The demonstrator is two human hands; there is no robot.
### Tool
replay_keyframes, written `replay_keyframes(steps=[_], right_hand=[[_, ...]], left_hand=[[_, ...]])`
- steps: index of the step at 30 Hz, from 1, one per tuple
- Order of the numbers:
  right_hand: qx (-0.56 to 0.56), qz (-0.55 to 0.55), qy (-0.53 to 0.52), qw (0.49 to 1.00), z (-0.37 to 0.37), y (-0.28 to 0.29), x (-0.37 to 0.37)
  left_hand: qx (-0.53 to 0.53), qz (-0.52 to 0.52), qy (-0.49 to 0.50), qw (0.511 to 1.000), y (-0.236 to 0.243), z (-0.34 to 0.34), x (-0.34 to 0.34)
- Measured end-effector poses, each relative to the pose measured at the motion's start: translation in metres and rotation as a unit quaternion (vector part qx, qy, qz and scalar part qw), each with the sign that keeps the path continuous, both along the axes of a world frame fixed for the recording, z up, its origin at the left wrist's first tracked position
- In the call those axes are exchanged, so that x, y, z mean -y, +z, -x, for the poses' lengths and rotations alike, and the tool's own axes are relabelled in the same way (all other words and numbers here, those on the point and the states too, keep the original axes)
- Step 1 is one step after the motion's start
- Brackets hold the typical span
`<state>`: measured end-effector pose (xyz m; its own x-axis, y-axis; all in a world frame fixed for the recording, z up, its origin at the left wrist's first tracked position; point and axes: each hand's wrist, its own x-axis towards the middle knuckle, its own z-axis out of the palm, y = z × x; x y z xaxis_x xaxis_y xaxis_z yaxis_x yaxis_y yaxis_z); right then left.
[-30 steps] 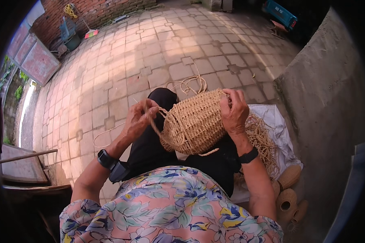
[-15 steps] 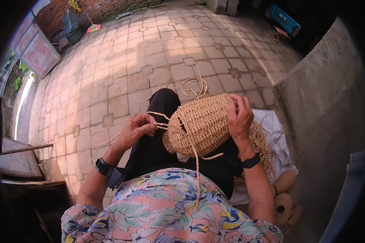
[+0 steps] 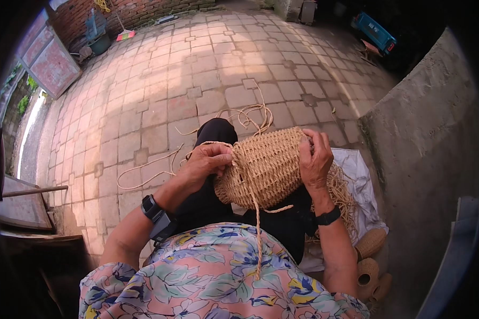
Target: The recorder is weaving a basket or container using thin fibers or straw.
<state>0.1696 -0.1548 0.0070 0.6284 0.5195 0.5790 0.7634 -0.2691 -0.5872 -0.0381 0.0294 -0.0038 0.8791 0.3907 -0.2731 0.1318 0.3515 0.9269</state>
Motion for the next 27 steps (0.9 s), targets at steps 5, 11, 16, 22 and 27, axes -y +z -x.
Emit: replay_keyframes(steps=[5, 11, 16, 22, 27], right_hand=[[-0.007, -0.007, 0.003, 1.000, 0.001, 0.000, 0.000], [-0.007, -0.005, 0.002, 1.000, 0.000, -0.001, 0.001], [0.003, -0.004, -0.001, 1.000, -0.001, -0.003, 0.001], [0.011, -0.009, -0.005, 1.000, -0.004, -0.008, 0.000], [0.056, 0.004, -0.009, 0.998, -0.006, -0.011, -0.003]], left_hand=[[-0.038, -0.070, 0.026, 0.997, 0.004, -0.006, 0.012], [-0.068, -0.118, 0.044, 0.990, -0.001, -0.012, 0.012], [-0.128, -0.217, 0.024, 0.967, -0.013, -0.023, 0.001], [-0.191, -0.457, 0.008, 0.869, 0.003, -0.030, 0.010], [-0.181, -0.518, 0.028, 0.835, -0.010, -0.033, 0.015]])
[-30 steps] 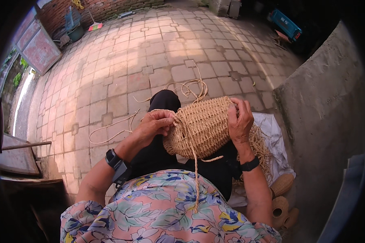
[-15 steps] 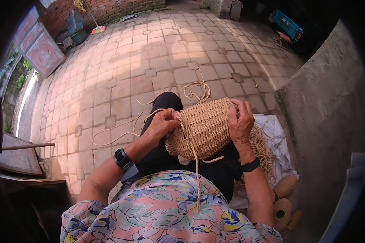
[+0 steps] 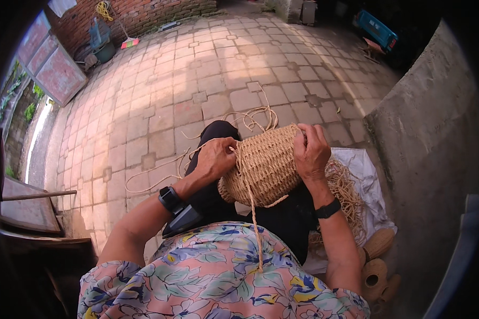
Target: The recorder is weaving a basket or container using thin fibers or straw.
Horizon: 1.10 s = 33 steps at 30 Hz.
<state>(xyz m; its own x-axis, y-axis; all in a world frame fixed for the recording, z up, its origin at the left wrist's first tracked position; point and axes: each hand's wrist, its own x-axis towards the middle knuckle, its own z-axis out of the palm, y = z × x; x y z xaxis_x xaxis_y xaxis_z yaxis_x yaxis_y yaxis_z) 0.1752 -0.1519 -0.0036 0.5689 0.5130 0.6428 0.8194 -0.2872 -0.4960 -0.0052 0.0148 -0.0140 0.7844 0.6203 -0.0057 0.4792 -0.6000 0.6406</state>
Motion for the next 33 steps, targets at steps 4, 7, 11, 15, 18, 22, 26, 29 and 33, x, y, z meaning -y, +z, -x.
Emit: replay_keyframes(steps=[4, 7, 11, 15, 18, 22, 26, 29, 33], right_hand=[[0.006, -0.012, 0.003, 1.000, -0.002, -0.001, -0.001], [-0.028, -0.072, 0.041, 0.996, 0.000, 0.002, -0.001], [-0.126, -0.057, 0.075, 0.987, -0.019, 0.004, -0.012], [-0.127, 0.036, 0.107, 0.985, -0.030, -0.009, -0.034], [-0.121, 0.029, 0.102, 0.987, -0.034, -0.016, -0.038], [-0.140, 0.027, 0.094, 0.985, -0.033, -0.017, -0.042], [-0.111, 0.026, 0.089, 0.990, -0.038, -0.022, -0.043], [-0.096, 0.023, 0.089, 0.991, -0.043, -0.021, -0.046], [-0.088, 0.024, 0.094, 0.991, -0.043, -0.024, -0.047]], left_hand=[[0.126, -0.027, 0.000, 0.992, -0.009, 0.007, 0.005], [0.155, -0.002, -0.004, 0.988, 0.003, 0.017, 0.017], [0.149, 0.046, -0.030, 0.987, 0.016, 0.029, 0.041], [0.067, 0.220, -0.071, 0.971, 0.018, 0.035, 0.030], [0.022, 0.405, -0.091, 0.910, 0.019, 0.033, 0.006], [0.004, 0.431, -0.122, 0.894, 0.028, 0.028, -0.003], [0.018, -0.021, -0.164, 0.986, 0.036, 0.035, -0.006], [0.056, -0.119, -0.141, 0.981, 0.034, 0.036, -0.009], [0.195, 0.331, -0.119, 0.915, 0.020, 0.033, -0.010]])
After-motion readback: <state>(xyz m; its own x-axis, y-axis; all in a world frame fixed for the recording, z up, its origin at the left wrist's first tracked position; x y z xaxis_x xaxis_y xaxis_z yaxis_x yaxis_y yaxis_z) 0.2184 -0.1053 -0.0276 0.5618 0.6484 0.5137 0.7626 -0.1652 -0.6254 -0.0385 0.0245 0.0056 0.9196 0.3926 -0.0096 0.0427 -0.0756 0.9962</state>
